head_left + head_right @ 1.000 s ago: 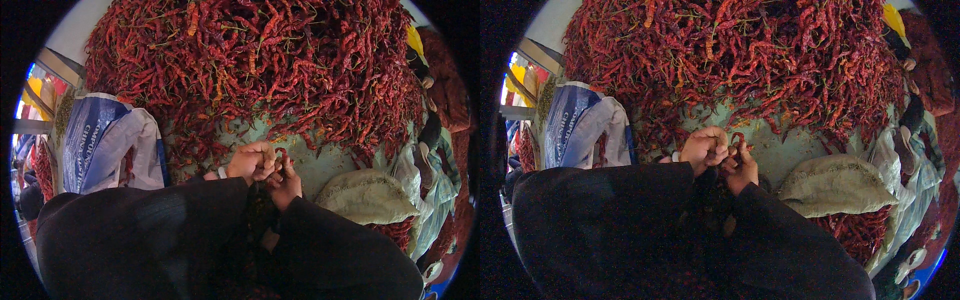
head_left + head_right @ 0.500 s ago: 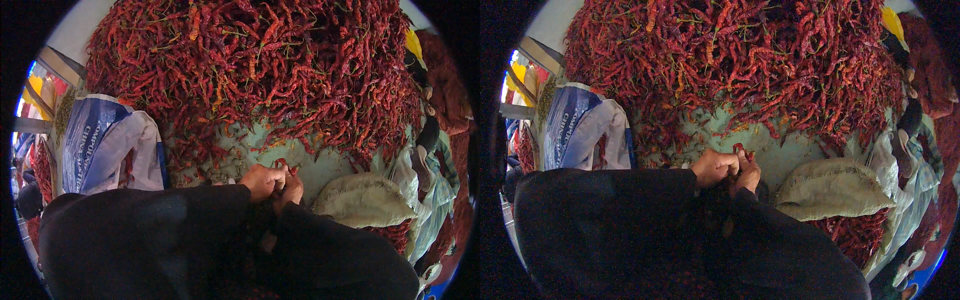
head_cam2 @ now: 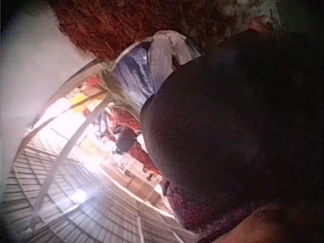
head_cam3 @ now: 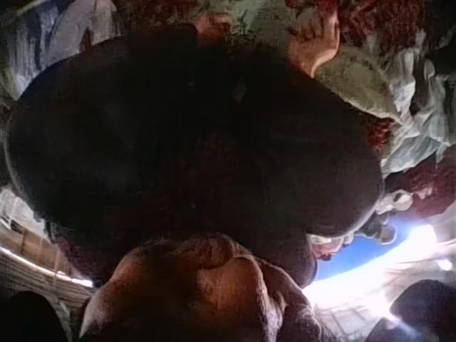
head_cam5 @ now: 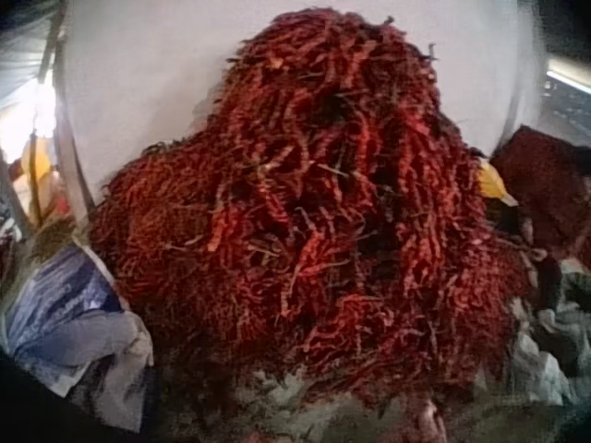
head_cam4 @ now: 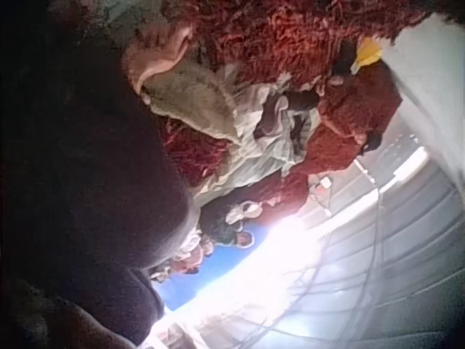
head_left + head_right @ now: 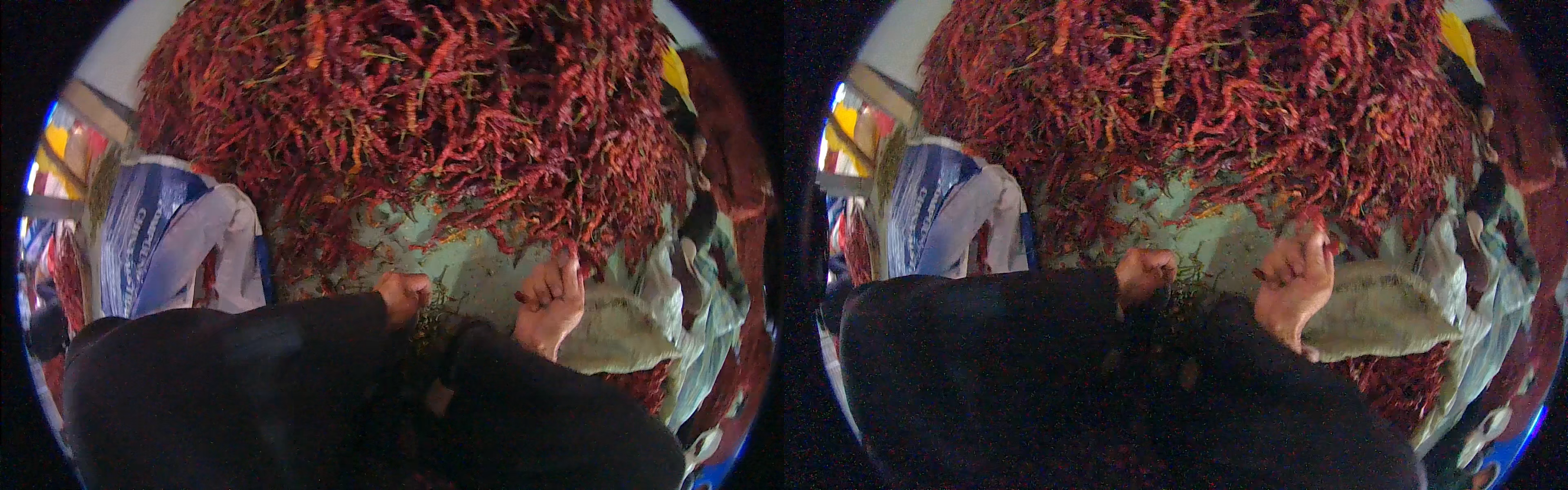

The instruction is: The person sits on the floor and removes stems from dried red chili peppers by hand. They pick up individual peppers, pull off the stems, and place the peppers into a pile.

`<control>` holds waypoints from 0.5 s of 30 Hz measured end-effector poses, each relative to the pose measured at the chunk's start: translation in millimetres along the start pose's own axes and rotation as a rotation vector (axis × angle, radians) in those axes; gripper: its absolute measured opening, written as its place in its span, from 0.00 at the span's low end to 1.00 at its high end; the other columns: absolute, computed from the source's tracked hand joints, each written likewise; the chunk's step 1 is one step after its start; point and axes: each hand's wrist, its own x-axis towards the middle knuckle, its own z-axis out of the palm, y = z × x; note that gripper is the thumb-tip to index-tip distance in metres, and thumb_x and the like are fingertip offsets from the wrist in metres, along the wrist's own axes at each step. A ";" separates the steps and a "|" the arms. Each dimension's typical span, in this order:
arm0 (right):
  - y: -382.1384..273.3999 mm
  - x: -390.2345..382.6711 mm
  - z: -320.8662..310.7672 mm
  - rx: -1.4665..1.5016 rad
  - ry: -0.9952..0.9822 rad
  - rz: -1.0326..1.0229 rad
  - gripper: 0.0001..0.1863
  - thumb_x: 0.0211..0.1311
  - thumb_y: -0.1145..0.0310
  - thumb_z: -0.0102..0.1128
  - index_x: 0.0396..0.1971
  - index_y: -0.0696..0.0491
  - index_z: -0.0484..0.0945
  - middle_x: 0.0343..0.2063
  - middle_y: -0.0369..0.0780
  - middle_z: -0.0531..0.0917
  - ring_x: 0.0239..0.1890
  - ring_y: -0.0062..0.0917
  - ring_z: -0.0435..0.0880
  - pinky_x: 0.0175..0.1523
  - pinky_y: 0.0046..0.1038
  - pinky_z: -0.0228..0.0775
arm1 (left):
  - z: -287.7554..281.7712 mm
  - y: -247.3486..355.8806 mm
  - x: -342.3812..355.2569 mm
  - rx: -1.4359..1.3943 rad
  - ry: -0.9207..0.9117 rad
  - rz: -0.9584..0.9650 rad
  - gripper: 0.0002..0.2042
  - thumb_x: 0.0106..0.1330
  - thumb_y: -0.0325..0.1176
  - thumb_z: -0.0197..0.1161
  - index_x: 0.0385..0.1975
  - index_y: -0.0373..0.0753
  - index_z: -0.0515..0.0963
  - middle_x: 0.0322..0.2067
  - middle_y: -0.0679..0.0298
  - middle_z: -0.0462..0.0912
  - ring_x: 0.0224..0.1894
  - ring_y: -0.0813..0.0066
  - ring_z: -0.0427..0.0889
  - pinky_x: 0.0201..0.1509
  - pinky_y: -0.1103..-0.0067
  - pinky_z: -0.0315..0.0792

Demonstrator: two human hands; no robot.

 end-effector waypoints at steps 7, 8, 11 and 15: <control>32.7 0.4 -4.1 -0.021 -0.037 0.314 0.07 0.57 0.67 0.46 0.32 0.54 0.68 0.17 0.30 0.67 0.18 0.15 0.62 0.20 0.16 0.50 | -32.1 16.5 14.9 -1.079 -0.012 -0.061 0.10 0.45 0.17 0.39 0.20 0.37 0.69 0.10 0.68 0.62 0.11 0.82 0.58 0.13 0.83 0.54; 39.0 0.8 -5.0 -0.097 0.060 0.318 0.06 0.57 0.68 0.46 0.32 0.54 0.69 0.18 0.31 0.70 0.19 0.17 0.65 0.21 0.17 0.52 | -36.7 14.9 14.6 -1.154 0.000 -0.037 0.10 0.46 0.18 0.39 0.21 0.38 0.69 0.09 0.69 0.61 0.10 0.83 0.56 0.13 0.84 0.52; 46.2 -0.9 -14.6 -0.190 0.098 0.358 0.05 0.53 0.74 0.47 0.31 0.54 0.70 0.25 0.35 0.75 0.25 0.21 0.71 0.26 0.19 0.60 | -36.8 10.1 19.3 -1.349 -0.036 0.046 0.06 0.54 0.21 0.44 0.20 0.39 0.68 0.09 0.72 0.57 0.11 0.83 0.55 0.12 0.85 0.52; 59.5 -8.0 -10.1 -0.233 0.007 0.400 0.06 0.50 0.75 0.53 0.30 0.54 0.70 0.24 0.35 0.75 0.26 0.21 0.72 0.26 0.19 0.61 | -35.7 14.7 17.0 -1.370 -0.058 0.043 0.06 0.56 0.22 0.44 0.21 0.39 0.68 0.09 0.72 0.57 0.12 0.83 0.56 0.12 0.85 0.52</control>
